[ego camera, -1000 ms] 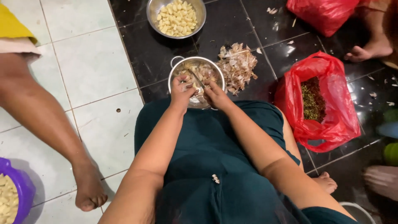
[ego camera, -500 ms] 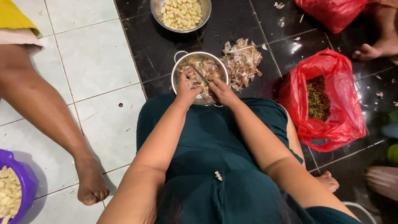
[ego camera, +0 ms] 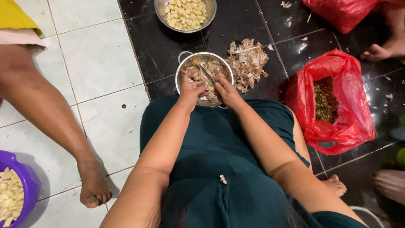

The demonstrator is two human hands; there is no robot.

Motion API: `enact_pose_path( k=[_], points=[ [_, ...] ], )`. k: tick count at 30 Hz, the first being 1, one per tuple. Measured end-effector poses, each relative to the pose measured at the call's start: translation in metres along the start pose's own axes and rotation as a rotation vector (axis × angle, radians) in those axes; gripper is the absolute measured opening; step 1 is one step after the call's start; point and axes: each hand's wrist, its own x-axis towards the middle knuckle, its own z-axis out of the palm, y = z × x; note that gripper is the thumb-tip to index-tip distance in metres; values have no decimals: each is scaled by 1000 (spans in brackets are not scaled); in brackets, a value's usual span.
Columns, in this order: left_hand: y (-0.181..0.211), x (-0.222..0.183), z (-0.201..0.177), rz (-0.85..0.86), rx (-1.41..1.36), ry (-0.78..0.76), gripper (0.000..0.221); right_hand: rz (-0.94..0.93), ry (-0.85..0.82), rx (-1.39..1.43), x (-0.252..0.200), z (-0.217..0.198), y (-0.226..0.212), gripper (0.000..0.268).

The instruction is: A person is peeling garlic cloves by hand and with a small knife, placing the peeled cloves into a metal bowl.

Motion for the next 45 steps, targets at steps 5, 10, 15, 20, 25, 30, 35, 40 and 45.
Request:
enact_pose_path(
  k=[5,10,15,20,25,30,35,40,45],
  points=[
    [-11,11,-11,-82,-123,5,60,-25,41,90,3,-3,-3,25],
    [-10,14,-13,-98,-167,-6,48,-122,174,11,5,-7,-29,24],
    [-16,24,-21,-105,-137,65,33,-43,481,-79,1,-42,-70,24],
    [-22,51,-29,-102,-97,175,26,316,612,-301,6,-137,-7,56],
    [2,124,-30,-14,-164,268,28,354,722,-519,9,-84,-53,47],
    [130,163,30,4,81,325,63,453,743,-347,13,-90,-52,48],
    [142,195,39,332,282,233,34,339,701,-229,12,-85,-58,46],
    [110,114,110,49,604,-58,41,204,791,0,13,-89,-69,45],
    [49,122,167,35,1389,-468,69,136,867,235,2,-97,-69,36]
  ],
)
